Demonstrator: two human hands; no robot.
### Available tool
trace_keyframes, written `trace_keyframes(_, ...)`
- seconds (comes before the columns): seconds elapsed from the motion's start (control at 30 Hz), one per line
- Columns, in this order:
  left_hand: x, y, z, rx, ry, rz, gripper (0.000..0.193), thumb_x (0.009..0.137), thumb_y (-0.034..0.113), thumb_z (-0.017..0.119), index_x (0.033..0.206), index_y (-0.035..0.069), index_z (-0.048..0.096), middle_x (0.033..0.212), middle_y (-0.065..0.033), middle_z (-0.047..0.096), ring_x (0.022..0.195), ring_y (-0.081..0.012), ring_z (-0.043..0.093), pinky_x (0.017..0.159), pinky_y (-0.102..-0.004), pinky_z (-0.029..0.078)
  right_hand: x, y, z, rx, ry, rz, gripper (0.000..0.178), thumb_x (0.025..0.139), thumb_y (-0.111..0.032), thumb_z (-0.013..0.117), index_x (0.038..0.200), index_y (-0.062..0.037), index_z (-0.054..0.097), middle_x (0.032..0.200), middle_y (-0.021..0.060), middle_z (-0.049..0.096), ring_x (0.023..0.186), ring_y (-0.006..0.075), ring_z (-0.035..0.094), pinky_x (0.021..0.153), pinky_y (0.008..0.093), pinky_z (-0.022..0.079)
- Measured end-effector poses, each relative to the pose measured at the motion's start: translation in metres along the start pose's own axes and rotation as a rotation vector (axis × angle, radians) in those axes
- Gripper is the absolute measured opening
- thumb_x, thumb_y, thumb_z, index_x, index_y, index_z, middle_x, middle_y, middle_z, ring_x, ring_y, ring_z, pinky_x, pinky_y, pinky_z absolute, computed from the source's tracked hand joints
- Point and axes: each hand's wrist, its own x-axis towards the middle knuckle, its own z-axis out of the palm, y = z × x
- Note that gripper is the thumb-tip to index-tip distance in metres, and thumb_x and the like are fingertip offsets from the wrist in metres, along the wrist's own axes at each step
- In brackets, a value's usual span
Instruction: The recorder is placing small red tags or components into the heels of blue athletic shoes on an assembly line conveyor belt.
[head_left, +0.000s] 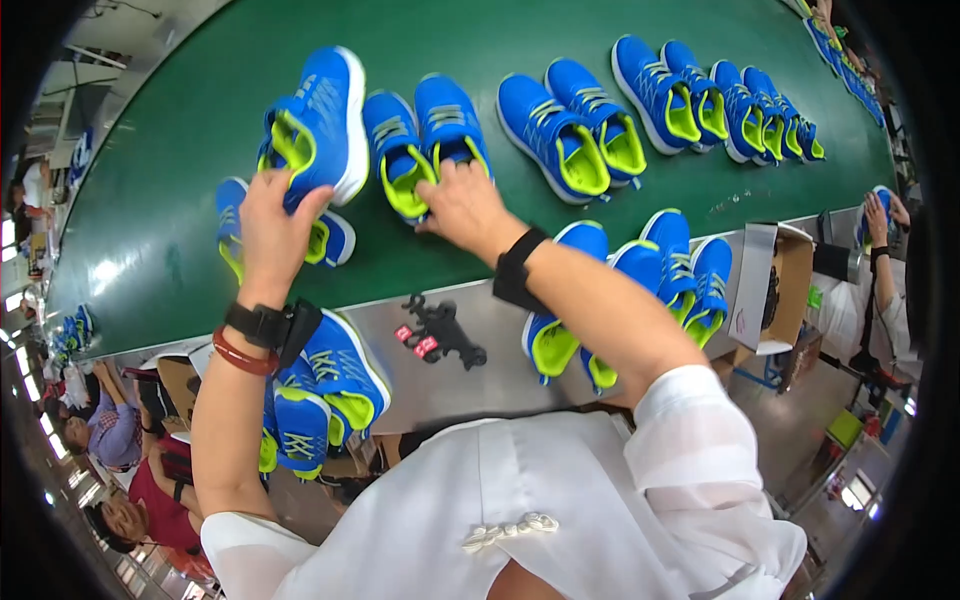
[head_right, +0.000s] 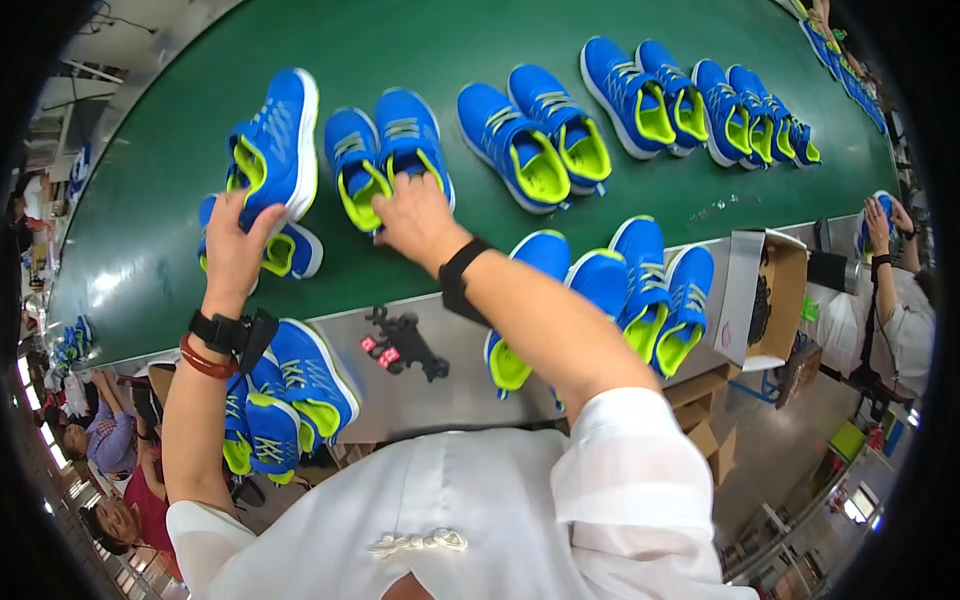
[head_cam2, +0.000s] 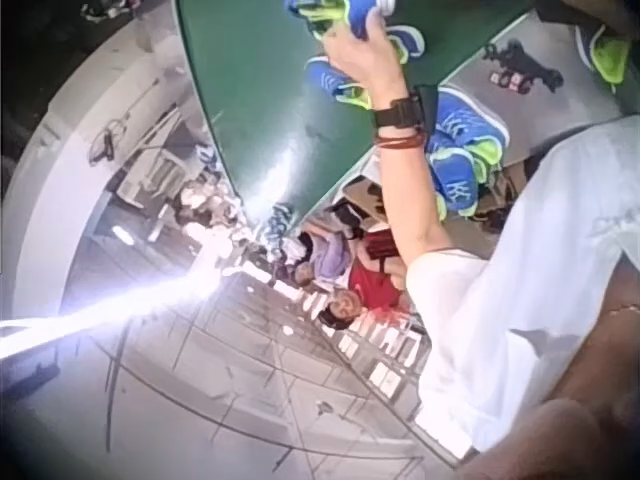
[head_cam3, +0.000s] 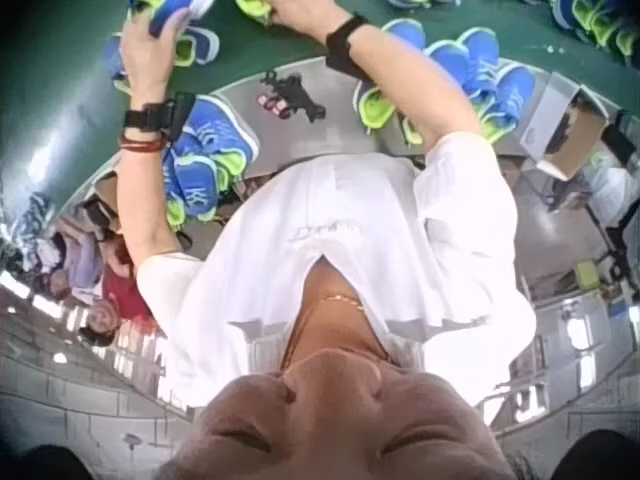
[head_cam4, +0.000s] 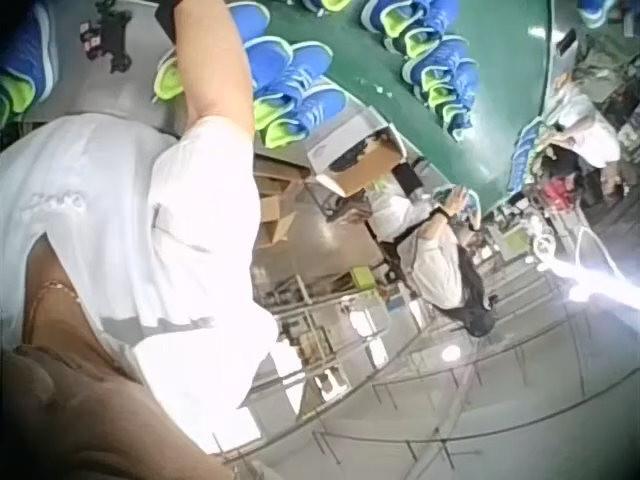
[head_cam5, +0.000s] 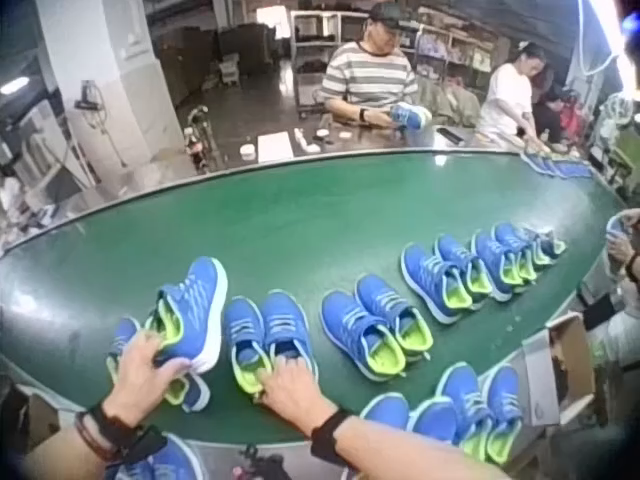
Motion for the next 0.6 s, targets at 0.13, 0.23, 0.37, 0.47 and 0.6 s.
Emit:
trace_keyframes(0.13,0.001,-0.007,0.022,-0.05,0.076,0.133,0.036,0.073,0.024,0.076,0.092,-0.003,0.062,0.092,-0.0175,0.06,0.082,-0.0338,0.059,0.071,-0.0368,0.046,0.012,0.029,-0.019,-0.211,-0.055,0.079,0.035,0.066,-0.038,0.075,0.087,-0.011,0.065,0.085,0.0136,0.059,0.084,0.0301,0.059,0.073,0.042,0.043)
trace_keyframes(0.23,0.0,-0.006,0.049,0.003,0.111,0.156,0.036,0.071,0.029,0.076,0.09,0.001,0.065,0.084,-0.015,0.061,0.079,-0.0326,0.059,0.069,-0.0384,0.047,0.007,0.054,-0.037,-0.239,-0.096,0.116,0.042,0.068,-0.034,0.076,0.099,-0.0106,0.061,0.09,0.0126,0.058,0.089,0.0309,0.058,0.078,0.0407,0.043)
trace_keyframes(0.37,-0.013,0.005,0.076,0.134,-0.149,0.112,0.036,0.068,0.036,0.077,0.085,0.005,0.069,0.081,-0.0141,0.061,0.076,-0.0315,0.06,0.063,-0.0418,0.046,-0.034,-0.001,-0.064,-0.283,0.191,0.087,0.048,0.069,-0.023,0.075,0.109,-0.0072,0.055,0.1,0.0139,0.054,0.101,0.0292,0.05,0.085,0.0397,0.04)
trace_keyframes(0.47,-0.03,0.002,0.097,0.058,-0.204,0.007,0.035,0.067,0.036,0.077,0.086,0.008,0.069,0.084,-0.0176,0.058,0.079,-0.034,0.059,0.068,-0.0437,0.047,-0.098,-0.074,-0.056,-0.063,-0.095,0.294,0.044,0.068,-0.022,0.076,0.102,-0.0037,0.055,0.098,0.014,0.053,0.094,0.0307,0.053,0.08,0.0402,0.043)
trace_keyframes(0.6,-0.028,0.002,0.099,-0.004,-0.175,0.028,0.032,0.067,0.035,0.077,0.082,0.008,0.067,0.085,-0.0172,0.058,0.079,-0.0326,0.06,0.069,-0.0428,0.046,-0.152,-0.127,-0.028,0.136,-0.229,0.529,0.043,0.065,-0.024,0.078,0.094,-0.003,0.054,0.094,0.0143,0.053,0.087,0.0324,0.054,0.074,0.0408,0.044)
